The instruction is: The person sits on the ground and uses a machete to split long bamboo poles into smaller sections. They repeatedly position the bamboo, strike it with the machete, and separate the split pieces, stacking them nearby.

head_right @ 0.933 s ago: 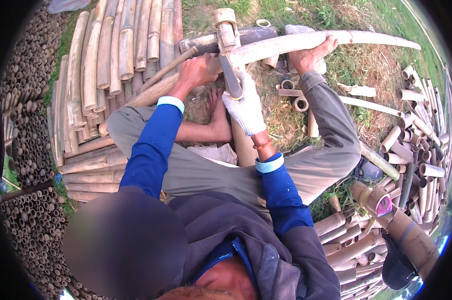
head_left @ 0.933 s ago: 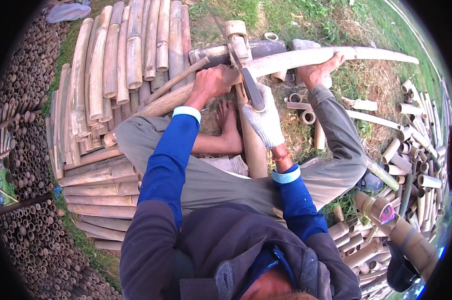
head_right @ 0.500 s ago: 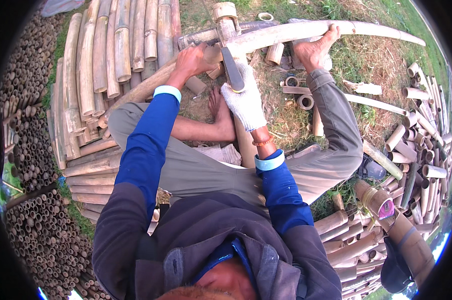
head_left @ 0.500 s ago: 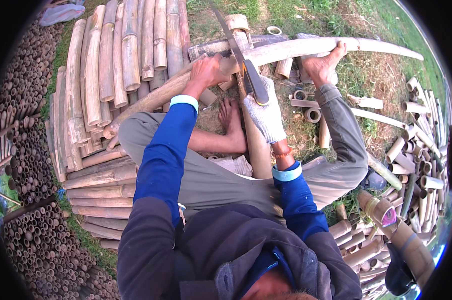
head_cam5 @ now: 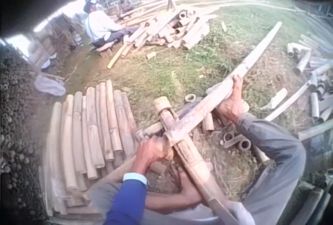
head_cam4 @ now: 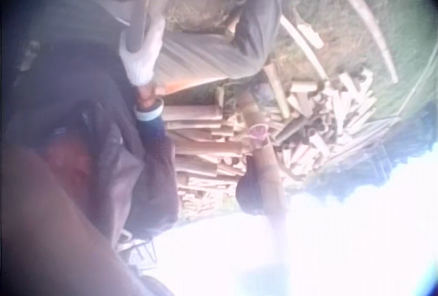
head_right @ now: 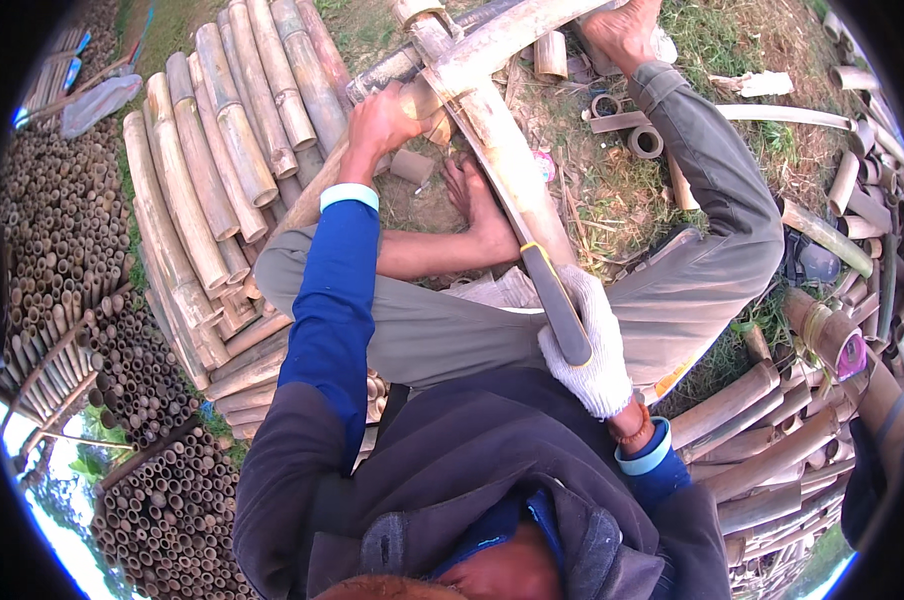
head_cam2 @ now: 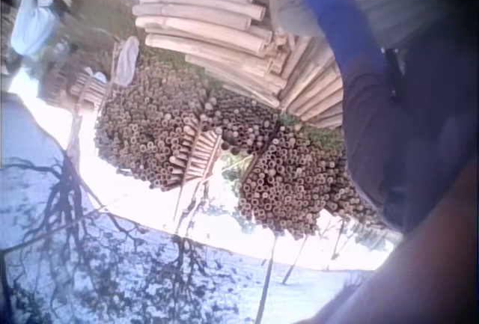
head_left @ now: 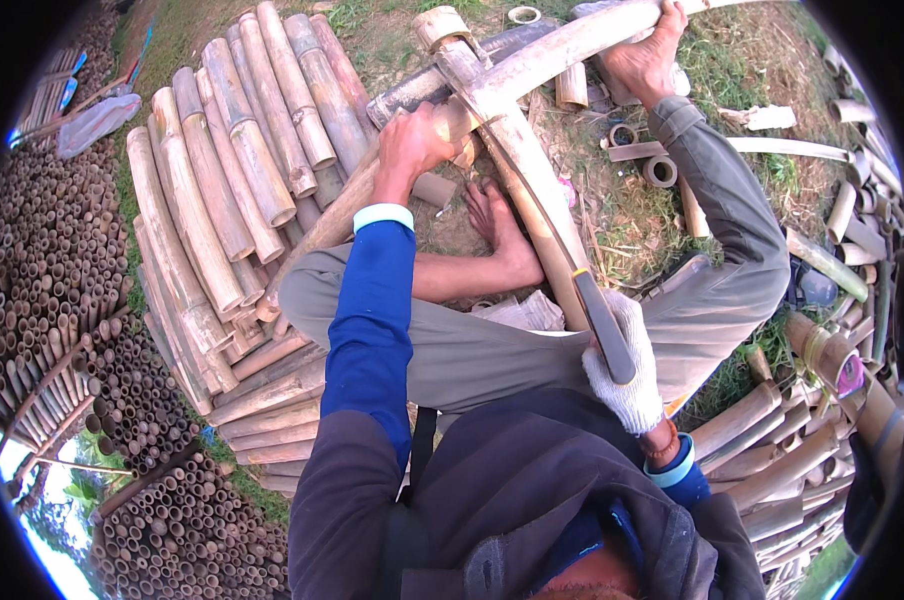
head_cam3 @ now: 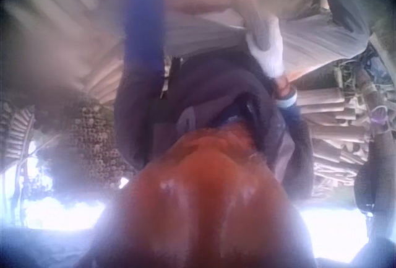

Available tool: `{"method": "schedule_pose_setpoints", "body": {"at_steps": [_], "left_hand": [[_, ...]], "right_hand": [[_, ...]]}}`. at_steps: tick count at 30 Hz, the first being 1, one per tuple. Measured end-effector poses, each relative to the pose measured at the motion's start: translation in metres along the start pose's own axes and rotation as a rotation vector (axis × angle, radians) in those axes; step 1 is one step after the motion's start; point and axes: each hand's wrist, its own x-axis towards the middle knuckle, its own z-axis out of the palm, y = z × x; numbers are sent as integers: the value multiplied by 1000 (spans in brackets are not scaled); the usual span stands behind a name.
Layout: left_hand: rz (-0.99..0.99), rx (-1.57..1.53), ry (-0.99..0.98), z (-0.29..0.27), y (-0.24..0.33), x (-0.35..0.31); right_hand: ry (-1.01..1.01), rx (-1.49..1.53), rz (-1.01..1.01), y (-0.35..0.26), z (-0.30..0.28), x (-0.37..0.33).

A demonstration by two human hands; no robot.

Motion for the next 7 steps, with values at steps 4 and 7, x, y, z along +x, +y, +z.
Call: {"method": "schedule_pose_setpoints", "body": {"at_steps": [4, 7], "left_hand": [[41, 26, 50, 3, -3, -3], [26, -9, 28, -5, -2, -4]], "right_hand": [[173, 25, -466, 6, 72, 179], [76, 23, -435, -28, 83, 230]]}}
